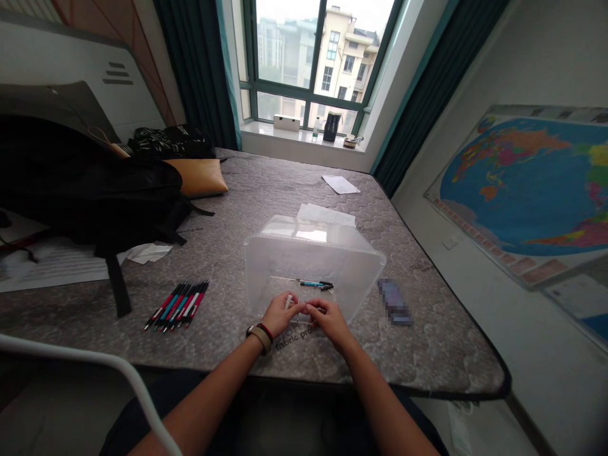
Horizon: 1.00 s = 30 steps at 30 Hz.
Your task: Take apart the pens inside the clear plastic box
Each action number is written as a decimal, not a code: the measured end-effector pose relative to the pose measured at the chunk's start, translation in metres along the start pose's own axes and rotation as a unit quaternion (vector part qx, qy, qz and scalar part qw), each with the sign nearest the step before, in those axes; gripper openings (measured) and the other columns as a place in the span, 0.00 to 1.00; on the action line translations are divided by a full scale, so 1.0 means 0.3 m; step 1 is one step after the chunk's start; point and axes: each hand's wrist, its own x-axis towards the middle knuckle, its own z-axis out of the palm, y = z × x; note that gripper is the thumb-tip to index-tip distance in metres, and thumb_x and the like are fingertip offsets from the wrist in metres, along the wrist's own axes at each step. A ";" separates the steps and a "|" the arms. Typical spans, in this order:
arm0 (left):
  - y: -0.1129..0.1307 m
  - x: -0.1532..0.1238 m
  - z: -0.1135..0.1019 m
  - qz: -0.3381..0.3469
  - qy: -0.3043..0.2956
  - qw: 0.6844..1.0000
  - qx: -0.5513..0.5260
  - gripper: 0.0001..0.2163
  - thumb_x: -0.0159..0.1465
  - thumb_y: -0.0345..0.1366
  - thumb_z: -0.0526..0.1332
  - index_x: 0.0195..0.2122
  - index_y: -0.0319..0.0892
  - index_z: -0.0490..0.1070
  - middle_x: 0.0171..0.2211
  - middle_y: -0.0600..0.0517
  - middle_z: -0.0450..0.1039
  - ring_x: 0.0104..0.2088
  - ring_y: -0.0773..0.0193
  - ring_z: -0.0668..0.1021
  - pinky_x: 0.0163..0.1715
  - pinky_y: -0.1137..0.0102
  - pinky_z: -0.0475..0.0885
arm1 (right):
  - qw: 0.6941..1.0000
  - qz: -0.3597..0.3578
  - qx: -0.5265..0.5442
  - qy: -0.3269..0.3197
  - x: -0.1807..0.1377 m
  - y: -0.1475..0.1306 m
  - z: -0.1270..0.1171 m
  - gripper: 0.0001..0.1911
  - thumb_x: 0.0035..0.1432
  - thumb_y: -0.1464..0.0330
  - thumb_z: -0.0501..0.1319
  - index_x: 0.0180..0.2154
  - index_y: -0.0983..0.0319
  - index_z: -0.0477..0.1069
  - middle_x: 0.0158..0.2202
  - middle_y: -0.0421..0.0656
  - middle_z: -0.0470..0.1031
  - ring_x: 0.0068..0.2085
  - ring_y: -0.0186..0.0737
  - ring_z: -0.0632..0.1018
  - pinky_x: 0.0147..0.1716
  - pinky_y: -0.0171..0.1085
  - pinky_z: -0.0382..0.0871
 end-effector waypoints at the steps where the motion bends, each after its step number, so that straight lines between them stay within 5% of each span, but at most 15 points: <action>1: 0.002 -0.001 -0.001 0.001 -0.004 1.000 0.006 0.17 0.53 0.48 0.67 0.29 0.41 0.65 0.27 0.51 0.77 0.30 0.63 0.78 0.31 0.71 0.69 | 1.000 0.003 0.002 -0.001 0.000 0.002 -0.001 0.18 0.52 0.55 0.66 0.35 0.63 0.78 0.30 0.43 0.79 0.25 0.35 0.73 0.25 0.34 0.67; 8: 0.014 -0.007 -0.010 -0.048 -0.020 0.998 0.046 0.17 0.55 0.49 0.64 0.31 0.41 0.65 0.22 0.56 0.73 0.17 0.72 0.66 0.19 0.75 0.59 | 0.998 0.038 0.055 0.003 0.001 0.008 0.006 0.20 0.49 0.55 0.68 0.40 0.61 0.76 0.32 0.42 0.79 0.27 0.35 0.75 0.26 0.35 0.70; 12: 0.006 -0.002 -0.009 -0.061 -0.025 0.997 0.031 0.18 0.54 0.51 0.65 0.33 0.41 0.65 0.23 0.57 0.74 0.14 0.74 0.61 0.15 0.76 0.57 | 0.999 0.023 0.042 0.003 0.000 -0.002 0.011 0.19 0.49 0.54 0.67 0.34 0.64 0.76 0.31 0.44 0.79 0.27 0.36 0.75 0.26 0.34 0.70; 19: 0.007 0.004 -0.026 -0.037 0.068 0.997 0.022 0.18 0.51 0.49 0.68 0.29 0.38 0.70 0.21 0.55 0.71 0.17 0.72 0.65 0.18 0.75 0.60 | 0.996 0.023 0.038 0.081 0.011 0.006 -0.006 0.18 0.47 0.57 0.67 0.34 0.64 0.74 0.27 0.42 0.76 0.26 0.38 0.76 0.23 0.34 0.71; 22: 0.015 0.003 -0.037 -0.032 0.093 0.995 0.029 0.18 0.50 0.50 0.69 0.29 0.37 0.74 0.20 0.54 0.71 0.21 0.68 0.70 0.21 0.74 0.62 | 0.985 -0.021 -0.011 0.168 0.016 0.016 -0.026 0.18 0.49 0.59 0.64 0.39 0.64 0.73 0.34 0.47 0.78 0.33 0.43 0.79 0.29 0.38 0.75; 25: 0.014 0.005 -0.039 -0.036 0.104 0.994 0.020 0.19 0.50 0.50 0.69 0.31 0.37 0.77 0.22 0.53 0.73 0.23 0.67 0.71 0.21 0.74 0.63 | 0.958 -0.089 -0.061 0.264 0.014 0.015 -0.034 0.27 0.53 0.61 0.61 0.54 0.63 0.67 0.51 0.52 0.74 0.44 0.46 0.78 0.40 0.43 0.76; 27: 0.008 0.010 -0.036 -0.044 0.099 0.994 0.006 0.21 0.50 0.51 0.68 0.33 0.36 0.78 0.23 0.52 0.73 0.21 0.68 0.70 0.19 0.74 0.62 | 0.950 -0.117 -0.076 0.280 0.006 0.008 -0.030 0.29 0.56 0.63 0.59 0.58 0.63 0.64 0.58 0.54 0.69 0.52 0.47 0.76 0.46 0.44 0.74; 30: 0.001 0.017 -0.032 -0.062 0.080 0.995 -0.014 0.24 0.52 0.53 0.66 0.37 0.35 0.78 0.26 0.52 0.73 0.16 0.73 0.64 0.15 0.75 0.58 | 0.952 -0.141 -0.102 0.252 -0.006 -0.006 -0.018 0.22 0.58 0.63 0.58 0.53 0.62 0.70 0.55 0.52 0.72 0.54 0.47 0.74 0.47 0.42 0.73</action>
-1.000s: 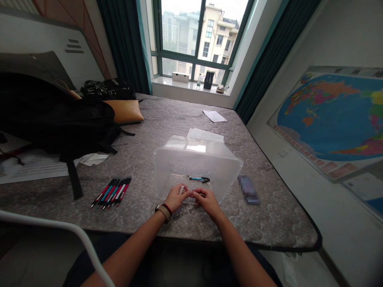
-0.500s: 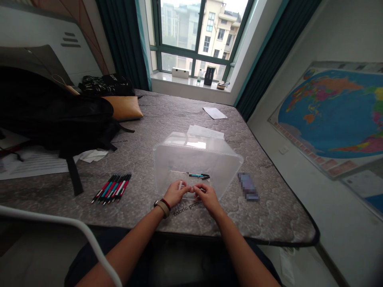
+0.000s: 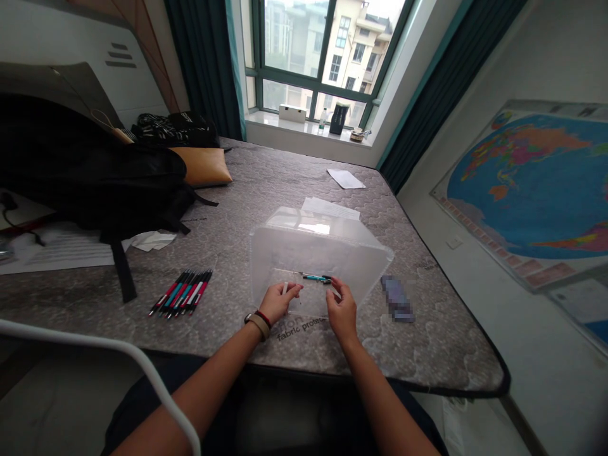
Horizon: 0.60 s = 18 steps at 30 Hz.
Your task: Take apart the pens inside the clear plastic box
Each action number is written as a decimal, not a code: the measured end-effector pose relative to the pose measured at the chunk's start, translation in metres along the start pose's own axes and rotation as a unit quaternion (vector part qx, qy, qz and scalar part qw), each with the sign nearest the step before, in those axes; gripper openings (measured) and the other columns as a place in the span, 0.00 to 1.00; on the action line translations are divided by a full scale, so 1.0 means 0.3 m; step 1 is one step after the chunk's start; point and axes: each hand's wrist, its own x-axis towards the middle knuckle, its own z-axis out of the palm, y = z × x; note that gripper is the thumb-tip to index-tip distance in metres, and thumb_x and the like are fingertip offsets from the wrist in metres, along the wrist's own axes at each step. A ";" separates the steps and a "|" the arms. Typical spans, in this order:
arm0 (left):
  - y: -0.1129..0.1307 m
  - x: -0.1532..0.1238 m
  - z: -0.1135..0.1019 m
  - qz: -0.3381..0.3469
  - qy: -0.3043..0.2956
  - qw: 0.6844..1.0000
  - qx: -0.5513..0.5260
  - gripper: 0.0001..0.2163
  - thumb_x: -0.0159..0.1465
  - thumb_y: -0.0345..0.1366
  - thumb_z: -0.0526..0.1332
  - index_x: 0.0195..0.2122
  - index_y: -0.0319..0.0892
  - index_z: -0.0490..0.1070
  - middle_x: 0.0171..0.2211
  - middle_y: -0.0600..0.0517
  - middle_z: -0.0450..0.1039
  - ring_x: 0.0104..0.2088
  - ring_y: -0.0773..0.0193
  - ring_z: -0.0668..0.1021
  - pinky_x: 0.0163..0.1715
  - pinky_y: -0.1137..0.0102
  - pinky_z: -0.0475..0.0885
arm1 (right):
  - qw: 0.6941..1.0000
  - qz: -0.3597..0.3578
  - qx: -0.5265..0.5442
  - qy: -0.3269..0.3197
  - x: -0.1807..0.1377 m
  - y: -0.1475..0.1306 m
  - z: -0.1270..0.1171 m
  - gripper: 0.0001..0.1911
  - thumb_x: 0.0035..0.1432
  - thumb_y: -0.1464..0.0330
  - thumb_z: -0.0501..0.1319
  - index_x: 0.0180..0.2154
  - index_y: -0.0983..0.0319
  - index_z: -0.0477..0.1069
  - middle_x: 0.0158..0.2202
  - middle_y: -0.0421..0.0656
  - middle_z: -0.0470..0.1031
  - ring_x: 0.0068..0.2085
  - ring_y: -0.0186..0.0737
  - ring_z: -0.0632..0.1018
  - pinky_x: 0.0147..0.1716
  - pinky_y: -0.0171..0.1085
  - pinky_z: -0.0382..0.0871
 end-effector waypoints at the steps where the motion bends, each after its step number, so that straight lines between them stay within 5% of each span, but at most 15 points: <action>1: 0.000 0.001 0.001 -0.007 -0.010 1.000 -0.007 0.24 0.53 0.54 0.65 0.39 0.35 0.77 0.27 0.53 0.72 0.15 0.75 0.63 0.14 0.75 0.57 | 1.000 -0.004 -0.006 -0.017 -0.002 -0.004 0.001 0.18 0.58 0.63 0.58 0.49 0.62 0.72 0.52 0.51 0.74 0.52 0.46 0.75 0.46 0.42 0.73; 9: 0.016 -0.015 0.012 -0.033 -0.089 0.994 -0.058 0.27 0.55 0.55 0.63 0.45 0.36 0.75 0.23 0.59 0.64 0.14 0.77 0.58 0.12 0.76 0.54 | 0.981 0.109 0.055 -0.148 -0.003 0.003 0.021 0.19 0.55 0.54 0.62 0.37 0.64 0.76 0.33 0.47 0.79 0.31 0.42 0.79 0.27 0.36 0.72; 15: -0.030 -0.036 0.051 -0.029 -0.130 0.990 0.042 0.24 0.54 0.58 0.62 0.30 0.37 0.74 0.17 0.60 0.59 0.15 0.73 0.60 0.16 0.74 0.54 | 0.972 0.117 0.099 -0.179 -0.003 -0.009 0.022 0.25 0.52 0.54 0.65 0.47 0.61 0.74 0.36 0.45 0.79 0.34 0.42 0.79 0.29 0.35 0.72; 18: -0.042 -0.053 0.072 0.015 -0.135 0.984 0.118 0.22 0.56 0.56 0.61 0.21 0.38 0.71 0.15 0.58 0.58 0.18 0.71 0.60 0.20 0.73 0.53 | 0.968 0.133 0.103 -0.185 0.002 0.003 0.019 0.21 0.53 0.53 0.64 0.40 0.62 0.76 0.33 0.44 0.79 0.31 0.39 0.77 0.27 0.34 0.70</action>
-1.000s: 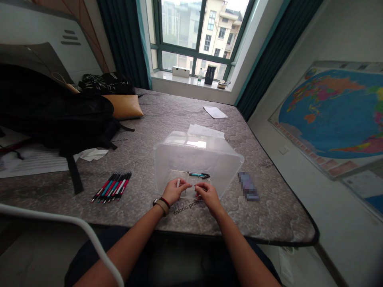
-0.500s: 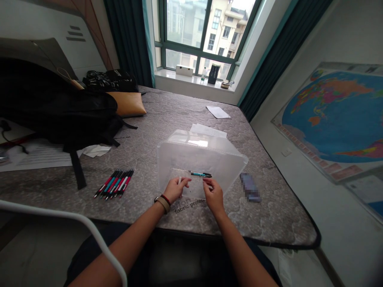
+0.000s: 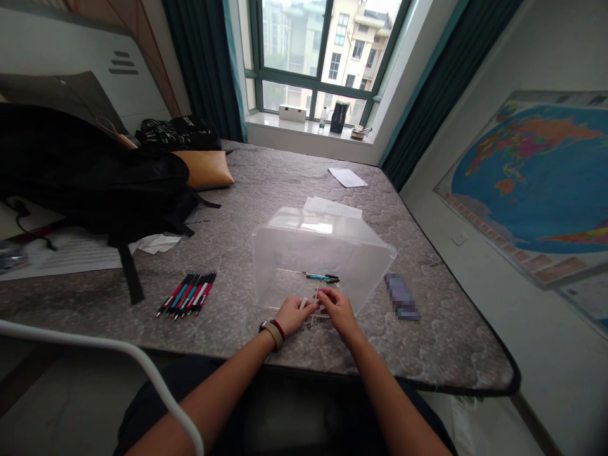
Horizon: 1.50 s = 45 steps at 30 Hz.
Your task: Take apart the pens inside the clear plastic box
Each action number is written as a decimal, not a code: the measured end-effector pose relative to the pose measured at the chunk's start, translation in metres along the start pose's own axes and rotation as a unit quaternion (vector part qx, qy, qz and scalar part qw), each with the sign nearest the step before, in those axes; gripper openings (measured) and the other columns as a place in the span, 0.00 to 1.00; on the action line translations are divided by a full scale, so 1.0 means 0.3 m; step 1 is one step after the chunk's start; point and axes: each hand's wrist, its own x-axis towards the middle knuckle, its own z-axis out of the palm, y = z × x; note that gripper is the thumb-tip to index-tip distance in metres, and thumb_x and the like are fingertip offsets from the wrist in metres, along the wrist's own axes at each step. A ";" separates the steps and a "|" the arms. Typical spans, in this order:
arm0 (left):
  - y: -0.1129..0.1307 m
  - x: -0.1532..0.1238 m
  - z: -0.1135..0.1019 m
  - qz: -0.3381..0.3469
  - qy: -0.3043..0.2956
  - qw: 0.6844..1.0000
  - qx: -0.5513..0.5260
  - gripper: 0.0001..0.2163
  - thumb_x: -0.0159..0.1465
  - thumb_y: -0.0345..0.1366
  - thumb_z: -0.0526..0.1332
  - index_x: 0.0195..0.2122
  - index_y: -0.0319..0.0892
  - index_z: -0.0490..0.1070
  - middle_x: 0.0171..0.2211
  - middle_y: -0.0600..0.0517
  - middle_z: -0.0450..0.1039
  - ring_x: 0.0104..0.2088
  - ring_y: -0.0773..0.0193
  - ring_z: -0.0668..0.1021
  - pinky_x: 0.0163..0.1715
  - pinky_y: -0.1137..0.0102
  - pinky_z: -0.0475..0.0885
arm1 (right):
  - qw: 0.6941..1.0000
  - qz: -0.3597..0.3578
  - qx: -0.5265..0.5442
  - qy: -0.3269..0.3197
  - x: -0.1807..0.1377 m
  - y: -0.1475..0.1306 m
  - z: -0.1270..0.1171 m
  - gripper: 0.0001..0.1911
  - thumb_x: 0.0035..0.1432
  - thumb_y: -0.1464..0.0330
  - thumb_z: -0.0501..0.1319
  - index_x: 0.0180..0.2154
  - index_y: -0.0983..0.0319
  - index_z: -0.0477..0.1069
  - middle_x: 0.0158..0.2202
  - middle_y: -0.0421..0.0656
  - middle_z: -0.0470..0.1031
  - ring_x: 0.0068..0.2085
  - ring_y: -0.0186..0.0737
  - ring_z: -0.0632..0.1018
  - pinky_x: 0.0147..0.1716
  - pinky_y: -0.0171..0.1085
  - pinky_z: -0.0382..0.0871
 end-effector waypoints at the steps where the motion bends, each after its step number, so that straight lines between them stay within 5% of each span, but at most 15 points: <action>1: 0.001 -0.003 0.005 0.009 -0.002 1.000 0.023 0.23 0.57 0.55 0.60 0.19 0.39 0.69 0.15 0.58 0.58 0.19 0.71 0.60 0.21 0.73 0.52 | 1.000 0.001 -0.012 -0.009 0.002 0.005 -0.002 0.20 0.53 0.52 0.63 0.36 0.63 0.77 0.30 0.43 0.78 0.29 0.39 0.76 0.26 0.34 0.69; 8: -0.005 0.003 -0.004 0.039 0.013 0.997 0.068 0.23 0.60 0.54 0.57 0.19 0.39 0.68 0.16 0.58 0.59 0.21 0.69 0.61 0.23 0.73 0.53 | 0.996 -0.057 -0.071 -0.026 0.003 0.017 0.003 0.16 0.53 0.56 0.65 0.33 0.63 0.76 0.28 0.43 0.78 0.30 0.40 0.76 0.32 0.37 0.69; 13: 0.013 -0.005 -0.010 0.078 0.094 0.990 0.065 0.18 0.63 0.49 0.56 0.33 0.40 0.78 0.24 0.54 0.71 0.28 0.64 0.71 0.29 0.73 0.63 | 0.999 -0.033 0.024 0.033 -0.022 -0.036 0.011 0.17 0.54 0.54 0.63 0.36 0.61 0.70 0.22 0.40 0.75 0.19 0.36 0.73 0.20 0.34 0.66; 16: 0.064 -0.033 -0.017 0.152 0.145 0.976 0.054 0.15 0.67 0.44 0.54 0.44 0.43 0.77 0.35 0.50 0.76 0.36 0.60 0.75 0.40 0.70 0.67 | 0.991 -0.053 0.060 0.105 -0.036 -0.066 -0.001 0.16 0.56 0.56 0.61 0.38 0.62 0.68 0.30 0.45 0.80 0.24 0.38 0.79 0.23 0.34 0.71; 19: 0.130 -0.067 -0.027 0.263 0.129 0.954 0.062 0.13 0.69 0.39 0.52 0.46 0.45 0.76 0.43 0.47 0.75 0.46 0.58 0.74 0.50 0.65 0.66 | 0.986 -0.053 0.044 0.154 -0.038 -0.069 -0.016 0.14 0.56 0.58 0.61 0.38 0.62 0.69 0.40 0.50 0.80 0.36 0.45 0.83 0.28 0.35 0.74; 22: 0.182 -0.096 -0.030 0.324 0.127 0.936 0.057 0.12 0.69 0.36 0.52 0.46 0.45 0.75 0.44 0.46 0.73 0.49 0.58 0.73 0.53 0.63 0.65 | 0.985 -0.017 0.038 0.166 -0.025 -0.050 -0.021 0.13 0.55 0.60 0.60 0.38 0.62 0.70 0.42 0.51 0.80 0.37 0.47 0.83 0.27 0.35 0.74; 30: 0.225 -0.139 -0.032 0.361 0.131 0.923 0.007 0.11 0.70 0.36 0.53 0.46 0.43 0.74 0.47 0.45 0.72 0.51 0.58 0.72 0.56 0.60 0.65 | 0.993 0.015 0.027 0.117 -0.009 -0.023 -0.004 0.14 0.52 0.61 0.61 0.38 0.64 0.72 0.29 0.44 0.78 0.24 0.37 0.78 0.22 0.32 0.71; 45: 0.238 -0.156 -0.068 0.370 0.149 0.917 0.001 0.12 0.70 0.37 0.52 0.47 0.44 0.73 0.52 0.45 0.72 0.56 0.57 0.71 0.60 0.55 0.60 | 1.000 0.002 0.004 0.019 -0.015 0.010 0.040 0.12 0.53 0.62 0.61 0.37 0.62 0.73 0.26 0.41 0.77 0.22 0.35 0.76 0.24 0.34 0.70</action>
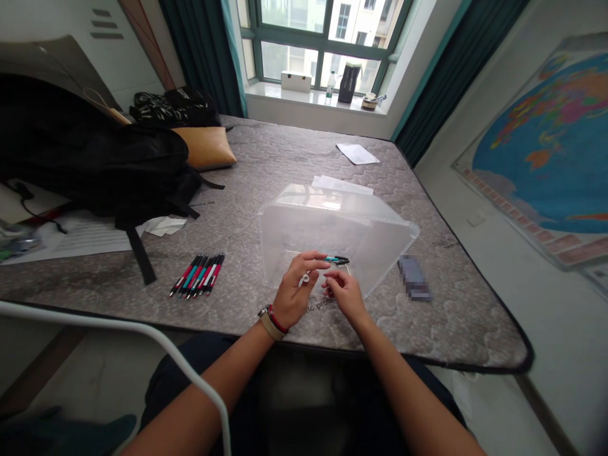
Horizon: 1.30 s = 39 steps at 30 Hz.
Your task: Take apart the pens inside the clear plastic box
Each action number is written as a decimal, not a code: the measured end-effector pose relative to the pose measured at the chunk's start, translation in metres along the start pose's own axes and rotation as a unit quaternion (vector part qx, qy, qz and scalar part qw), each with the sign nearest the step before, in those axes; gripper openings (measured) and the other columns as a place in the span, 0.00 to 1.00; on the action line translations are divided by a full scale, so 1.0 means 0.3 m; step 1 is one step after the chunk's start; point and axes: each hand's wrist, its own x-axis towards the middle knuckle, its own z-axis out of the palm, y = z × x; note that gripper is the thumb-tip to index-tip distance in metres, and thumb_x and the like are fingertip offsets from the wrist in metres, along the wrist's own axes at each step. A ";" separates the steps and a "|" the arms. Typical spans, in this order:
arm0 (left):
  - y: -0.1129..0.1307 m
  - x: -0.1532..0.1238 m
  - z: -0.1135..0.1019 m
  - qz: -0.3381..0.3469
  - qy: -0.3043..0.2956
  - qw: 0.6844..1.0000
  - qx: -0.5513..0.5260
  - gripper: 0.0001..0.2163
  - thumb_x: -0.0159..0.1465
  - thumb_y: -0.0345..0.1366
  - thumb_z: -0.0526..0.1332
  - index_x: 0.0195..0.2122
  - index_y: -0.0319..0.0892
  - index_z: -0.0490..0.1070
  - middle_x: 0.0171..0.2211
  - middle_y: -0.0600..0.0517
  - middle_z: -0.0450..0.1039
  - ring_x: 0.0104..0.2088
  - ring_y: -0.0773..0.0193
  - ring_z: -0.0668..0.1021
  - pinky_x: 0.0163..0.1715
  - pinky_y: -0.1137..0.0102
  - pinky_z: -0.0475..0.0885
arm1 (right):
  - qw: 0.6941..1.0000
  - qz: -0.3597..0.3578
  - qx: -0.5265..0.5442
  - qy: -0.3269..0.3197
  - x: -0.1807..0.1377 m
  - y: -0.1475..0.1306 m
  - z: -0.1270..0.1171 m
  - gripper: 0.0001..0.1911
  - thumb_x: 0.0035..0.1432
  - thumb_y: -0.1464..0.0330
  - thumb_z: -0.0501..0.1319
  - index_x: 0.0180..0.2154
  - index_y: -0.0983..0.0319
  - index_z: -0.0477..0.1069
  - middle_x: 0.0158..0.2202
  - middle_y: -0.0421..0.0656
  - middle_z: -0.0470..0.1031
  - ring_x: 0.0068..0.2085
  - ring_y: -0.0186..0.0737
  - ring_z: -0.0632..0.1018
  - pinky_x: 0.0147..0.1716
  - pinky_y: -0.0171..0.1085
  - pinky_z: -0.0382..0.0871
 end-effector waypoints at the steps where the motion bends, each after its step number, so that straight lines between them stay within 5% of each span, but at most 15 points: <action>1: -0.001 0.001 -0.001 -0.006 0.005 1.000 -0.005 0.12 0.70 0.37 0.52 0.47 0.44 0.73 0.51 0.45 0.72 0.55 0.57 0.71 0.60 0.56 0.60 | 1.000 -0.001 -0.004 -0.006 -0.001 0.002 0.003 0.12 0.53 0.62 0.61 0.37 0.62 0.73 0.26 0.41 0.77 0.23 0.35 0.76 0.24 0.34 0.70; 10: -0.008 0.005 0.001 -0.093 0.046 0.989 -0.108 0.14 0.70 0.43 0.53 0.49 0.44 0.74 0.53 0.45 0.73 0.57 0.57 0.70 0.61 0.60 0.58 | 0.996 0.043 0.043 -0.058 -0.022 -0.017 0.025 0.13 0.54 0.60 0.63 0.38 0.62 0.75 0.29 0.43 0.79 0.25 0.36 0.77 0.26 0.34 0.70; 14: -0.053 -0.001 0.034 -0.241 0.089 0.927 -0.274 0.21 0.70 0.49 0.50 0.58 0.46 0.65 0.54 0.44 0.73 0.51 0.58 0.74 0.49 0.66 0.69 | 0.971 0.093 0.182 -0.127 -0.052 -0.064 0.053 0.19 0.55 0.56 0.65 0.46 0.58 0.74 0.40 0.44 0.80 0.32 0.37 0.80 0.29 0.34 0.73; 19: -0.108 -0.015 0.074 -0.334 0.088 0.855 -0.388 0.22 0.68 0.51 0.53 0.60 0.48 0.63 0.53 0.45 0.73 0.40 0.62 0.77 0.30 0.73 0.71 | 0.954 0.097 0.263 -0.107 -0.070 -0.078 0.064 0.15 0.52 0.61 0.69 0.41 0.59 0.76 0.35 0.40 0.79 0.31 0.34 0.79 0.30 0.32 0.73; 27: -0.141 -0.021 0.074 -0.364 0.081 0.818 -0.437 0.21 0.69 0.48 0.53 0.61 0.49 0.62 0.52 0.45 0.73 0.47 0.60 0.76 0.43 0.68 0.71 | 0.940 0.089 0.321 -0.069 -0.067 -0.089 0.028 0.15 0.48 0.68 0.72 0.40 0.57 0.77 0.43 0.40 0.78 0.42 0.37 0.79 0.44 0.37 0.74; 34: -0.163 -0.036 0.073 -0.423 0.031 0.775 -0.468 0.16 0.66 0.39 0.59 0.55 0.44 0.69 0.44 0.46 0.76 0.41 0.63 0.78 0.40 0.70 0.73 | 0.959 0.035 0.283 -0.004 -0.052 -0.077 0.020 0.16 0.47 0.66 0.72 0.40 0.58 0.76 0.40 0.41 0.79 0.41 0.40 0.80 0.45 0.41 0.75; 39: -0.205 -0.018 0.026 -0.497 0.132 0.741 -0.432 0.15 0.68 0.43 0.55 0.47 0.38 0.71 0.51 0.40 0.74 0.44 0.58 0.79 0.42 0.65 0.75 | 0.990 -0.097 0.073 0.068 -0.039 -0.078 -0.015 0.14 0.52 0.61 0.69 0.40 0.59 0.77 0.40 0.44 0.79 0.41 0.43 0.79 0.40 0.42 0.76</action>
